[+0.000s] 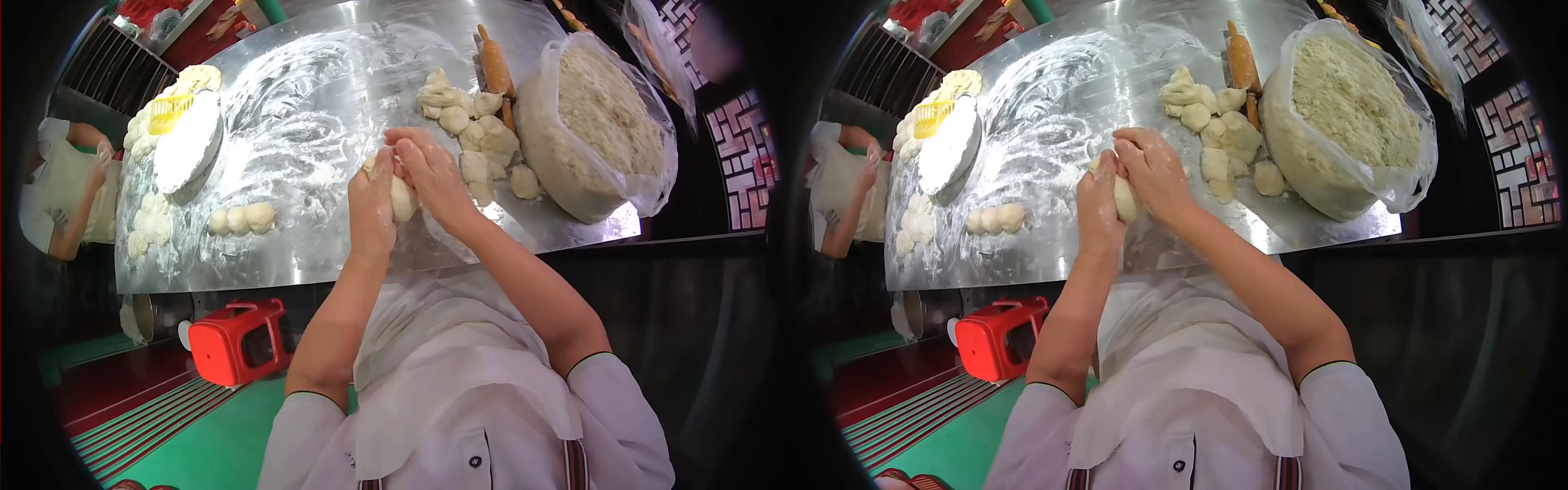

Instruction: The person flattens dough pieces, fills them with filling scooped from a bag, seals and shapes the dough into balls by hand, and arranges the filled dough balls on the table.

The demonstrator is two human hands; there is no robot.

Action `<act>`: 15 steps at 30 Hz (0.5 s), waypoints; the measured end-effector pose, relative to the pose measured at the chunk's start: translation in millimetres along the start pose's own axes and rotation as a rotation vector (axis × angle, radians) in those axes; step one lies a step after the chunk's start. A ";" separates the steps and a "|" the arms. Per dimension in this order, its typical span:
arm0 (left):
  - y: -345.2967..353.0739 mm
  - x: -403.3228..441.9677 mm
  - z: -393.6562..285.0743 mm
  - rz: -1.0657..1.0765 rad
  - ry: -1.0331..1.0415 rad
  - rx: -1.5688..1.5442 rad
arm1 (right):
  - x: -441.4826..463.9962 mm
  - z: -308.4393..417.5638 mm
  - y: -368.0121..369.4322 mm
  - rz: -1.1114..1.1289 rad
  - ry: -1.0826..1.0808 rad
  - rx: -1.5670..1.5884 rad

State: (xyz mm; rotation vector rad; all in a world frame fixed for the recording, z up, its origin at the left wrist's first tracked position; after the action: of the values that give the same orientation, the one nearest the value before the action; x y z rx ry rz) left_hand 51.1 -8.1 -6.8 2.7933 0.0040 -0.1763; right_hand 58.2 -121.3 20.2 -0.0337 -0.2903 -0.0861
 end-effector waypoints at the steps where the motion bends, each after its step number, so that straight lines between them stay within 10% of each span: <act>1: -6.8 3.0 -4.1 -0.005 -0.001 0.005 | -3.3 3.1 -8.4 0.026 0.053 -0.121; 6: -6.5 -2.6 8.8 0.355 -0.323 0.089 | -14.8 -6.3 -9.4 0.429 0.461 -0.196; 9: -13.6 -5.5 14.9 0.272 -0.408 0.105 | -23.5 -16.1 0.3 0.507 0.339 -0.234; 11: -16.8 -4.8 19.2 0.207 -0.367 0.207 | -24.9 -4.7 -4.7 0.211 -0.249 -0.545; 15: -34.1 -11.8 28.4 0.284 -0.353 0.047 | -21.7 -25.1 -25.5 0.104 -0.207 -0.661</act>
State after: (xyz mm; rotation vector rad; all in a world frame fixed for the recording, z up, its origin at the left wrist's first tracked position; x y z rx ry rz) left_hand 35.1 14.7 -43.4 2.7298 -0.4832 -0.5977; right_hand 42.3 -146.1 -9.6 -0.7163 -0.4566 -0.0720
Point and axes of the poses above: each hand's wrist, its own x-axis towards the middle knuckle, its own y-axis out of the palm, z = x × y, the point moved 5 cm from there along x, towards the middle knuckle, and after that the axes turned 1 degree about -z, right-handed, at the moved point
